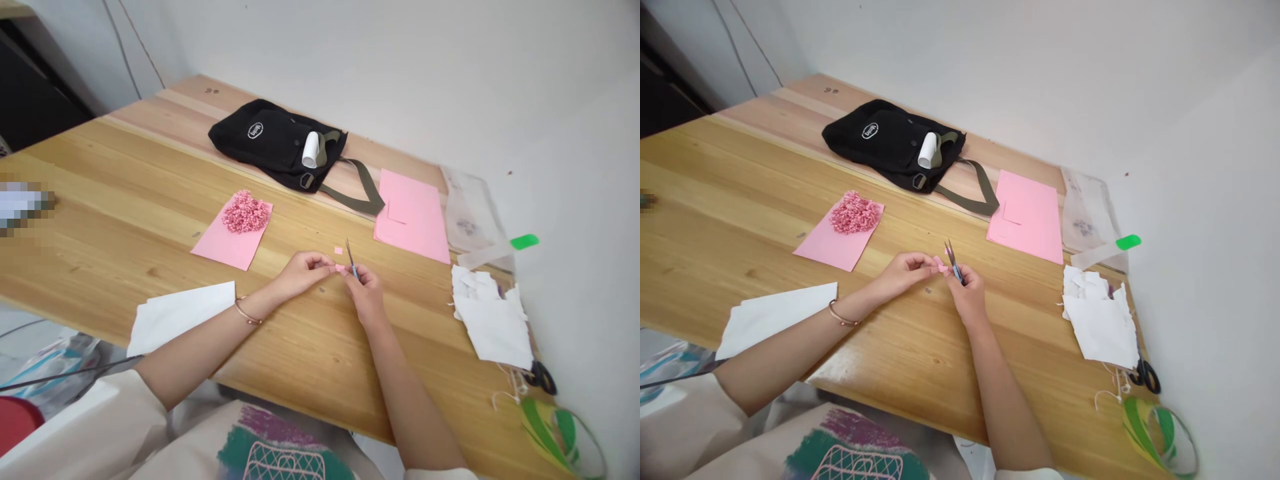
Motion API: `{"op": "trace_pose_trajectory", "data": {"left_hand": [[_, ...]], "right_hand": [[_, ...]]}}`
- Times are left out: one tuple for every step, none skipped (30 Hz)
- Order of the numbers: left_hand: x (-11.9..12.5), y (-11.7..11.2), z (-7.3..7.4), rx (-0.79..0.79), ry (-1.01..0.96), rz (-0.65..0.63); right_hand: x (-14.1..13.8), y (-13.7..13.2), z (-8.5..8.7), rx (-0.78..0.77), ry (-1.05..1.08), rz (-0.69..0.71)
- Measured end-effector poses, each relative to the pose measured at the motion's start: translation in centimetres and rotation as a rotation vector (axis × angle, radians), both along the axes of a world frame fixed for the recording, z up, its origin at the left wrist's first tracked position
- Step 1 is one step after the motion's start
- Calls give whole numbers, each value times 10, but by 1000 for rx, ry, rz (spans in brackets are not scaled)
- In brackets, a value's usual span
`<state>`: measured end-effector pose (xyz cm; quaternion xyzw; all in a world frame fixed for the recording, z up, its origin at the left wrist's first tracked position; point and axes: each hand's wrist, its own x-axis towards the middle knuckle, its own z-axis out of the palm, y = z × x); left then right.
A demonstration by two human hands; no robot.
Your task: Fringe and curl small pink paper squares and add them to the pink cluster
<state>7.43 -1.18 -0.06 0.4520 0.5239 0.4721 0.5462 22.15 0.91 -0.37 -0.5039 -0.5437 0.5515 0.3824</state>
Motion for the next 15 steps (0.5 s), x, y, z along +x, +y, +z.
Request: {"op": "trace_pose_trajectory", "data": {"left_hand": [[0, 0, -1, -1, 9, -5], [0, 0, -2, -1, 18, -6], [0, 1, -3, 2, 25, -6], [0, 1, -3, 7, 31, -3], [0, 1, -3, 13, 35, -2], [0, 1, -3, 20, 38, -4], [1, 0, -2, 27, 41, -11], [1, 0, -2, 34, 44, -22], [1, 0, -1, 41, 47, -34], [1, 0, -1, 48, 51, -43], [1, 0, 0, 53, 55, -50], [1, 0, 0, 55, 58, -52], [1, 0, 1, 54, 59, -51], [1, 0, 1, 50, 59, -51], [1, 0, 0, 46, 58, -51]], "right_hand": [[0, 0, 1, 11, -17, 13], [-1, -1, 1, 23, -34, 27], [-1, -1, 0, 33, -47, 40], [-1, -1, -1, 39, -55, 49], [0, -1, -2, 38, -56, 53], [0, 0, -4, 34, -53, 53], [1, 0, -6, 30, -45, 51], [2, 1, -8, 29, -36, 47], [2, 1, -9, 29, -28, 43], [3, 1, -10, 31, -22, 41], [3, 2, -11, 33, -19, 39], [3, 2, -11, 32, -19, 36], [3, 2, -11, 30, -21, 30], [3, 2, -11, 26, -22, 24], [2, 2, -10, 22, -22, 20]]}}
